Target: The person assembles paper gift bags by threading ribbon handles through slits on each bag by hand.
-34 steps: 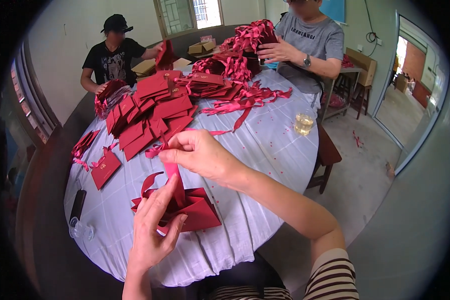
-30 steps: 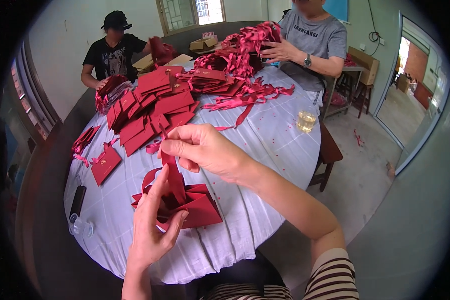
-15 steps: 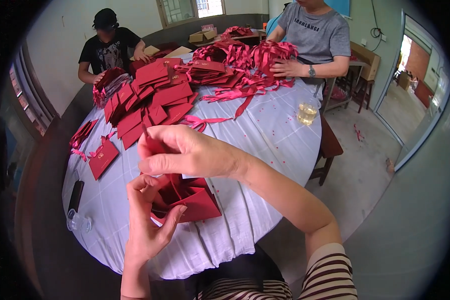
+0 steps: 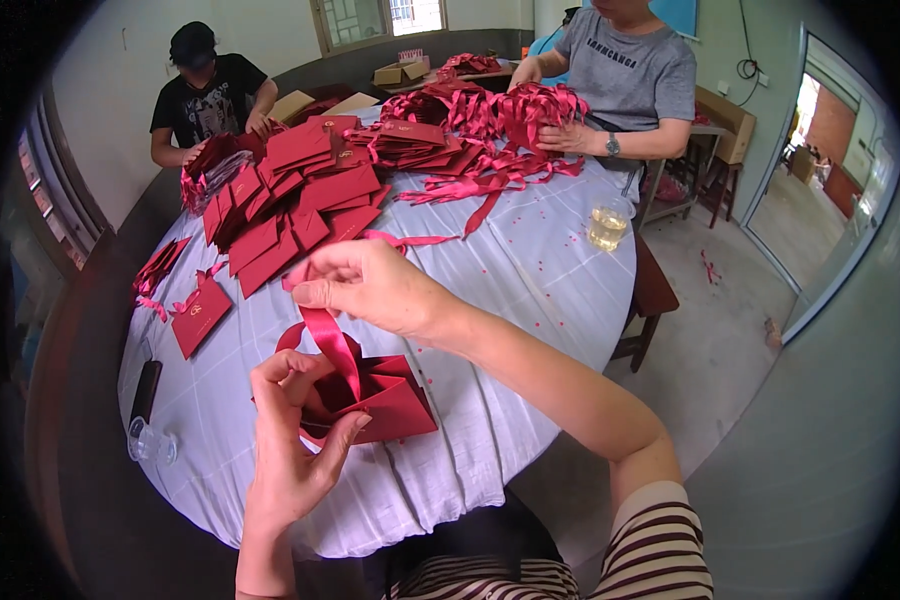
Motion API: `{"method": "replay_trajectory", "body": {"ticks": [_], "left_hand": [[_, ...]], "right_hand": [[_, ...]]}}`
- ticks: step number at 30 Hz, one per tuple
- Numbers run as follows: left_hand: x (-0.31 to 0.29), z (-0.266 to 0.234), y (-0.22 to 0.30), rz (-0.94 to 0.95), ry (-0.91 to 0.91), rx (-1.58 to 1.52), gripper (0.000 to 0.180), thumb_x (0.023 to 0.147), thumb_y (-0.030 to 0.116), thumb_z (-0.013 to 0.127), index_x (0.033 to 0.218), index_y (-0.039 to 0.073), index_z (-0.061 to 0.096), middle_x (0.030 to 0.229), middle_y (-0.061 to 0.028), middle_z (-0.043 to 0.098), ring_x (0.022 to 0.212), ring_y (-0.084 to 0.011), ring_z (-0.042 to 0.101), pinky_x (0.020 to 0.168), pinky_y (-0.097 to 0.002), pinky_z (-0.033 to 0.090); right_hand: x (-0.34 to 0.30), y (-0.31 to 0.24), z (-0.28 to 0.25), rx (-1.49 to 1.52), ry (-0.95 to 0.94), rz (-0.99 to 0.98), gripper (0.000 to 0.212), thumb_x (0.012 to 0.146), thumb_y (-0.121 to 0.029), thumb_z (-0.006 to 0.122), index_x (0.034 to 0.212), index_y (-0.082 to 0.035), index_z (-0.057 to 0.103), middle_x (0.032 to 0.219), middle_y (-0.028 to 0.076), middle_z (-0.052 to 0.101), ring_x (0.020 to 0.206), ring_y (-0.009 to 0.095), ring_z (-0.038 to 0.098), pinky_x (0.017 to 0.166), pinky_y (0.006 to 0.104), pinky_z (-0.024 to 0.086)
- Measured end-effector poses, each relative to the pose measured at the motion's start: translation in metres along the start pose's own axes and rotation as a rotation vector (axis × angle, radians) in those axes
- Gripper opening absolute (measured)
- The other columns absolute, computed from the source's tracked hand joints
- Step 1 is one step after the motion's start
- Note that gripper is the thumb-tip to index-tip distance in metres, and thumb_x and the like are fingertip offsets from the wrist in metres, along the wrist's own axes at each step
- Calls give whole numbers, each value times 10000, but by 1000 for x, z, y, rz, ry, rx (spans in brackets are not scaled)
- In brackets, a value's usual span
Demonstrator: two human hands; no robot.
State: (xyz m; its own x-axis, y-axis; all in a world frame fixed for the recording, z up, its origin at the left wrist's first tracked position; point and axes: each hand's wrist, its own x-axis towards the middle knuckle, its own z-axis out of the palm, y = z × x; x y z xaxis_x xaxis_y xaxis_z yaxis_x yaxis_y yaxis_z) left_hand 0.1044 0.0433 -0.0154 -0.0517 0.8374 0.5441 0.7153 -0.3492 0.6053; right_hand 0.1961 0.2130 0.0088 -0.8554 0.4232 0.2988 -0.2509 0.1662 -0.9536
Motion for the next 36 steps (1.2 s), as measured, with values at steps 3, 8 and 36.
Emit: {"method": "replay_trajectory", "body": {"ticks": [3,8,36], "left_hand": [[0,-3,-1,50,29,52,600,760,-22,727,1172,13,293,1087,-174,569,732,-138,539,669,-256,472],[4,-2,-4,76,31,68,613,739,-3,735,1192,-60,326,1099,-212,532,783,-278,602,616,-323,497],[6,-6,8,165,38,265,432,722,37,750,1084,13,514,856,-86,595,678,-222,539,647,-324,403]], "right_hand": [[-15,-17,-3,-229,54,214,313,947,-274,562,1064,13,609,905,49,630,850,116,594,740,263,472],[-40,-18,-11,-565,61,299,352,955,-317,541,1006,25,609,858,40,612,816,105,564,726,295,462],[-33,-19,9,59,373,-300,127,855,-107,682,862,20,670,731,-35,581,656,29,490,575,185,393]]}}
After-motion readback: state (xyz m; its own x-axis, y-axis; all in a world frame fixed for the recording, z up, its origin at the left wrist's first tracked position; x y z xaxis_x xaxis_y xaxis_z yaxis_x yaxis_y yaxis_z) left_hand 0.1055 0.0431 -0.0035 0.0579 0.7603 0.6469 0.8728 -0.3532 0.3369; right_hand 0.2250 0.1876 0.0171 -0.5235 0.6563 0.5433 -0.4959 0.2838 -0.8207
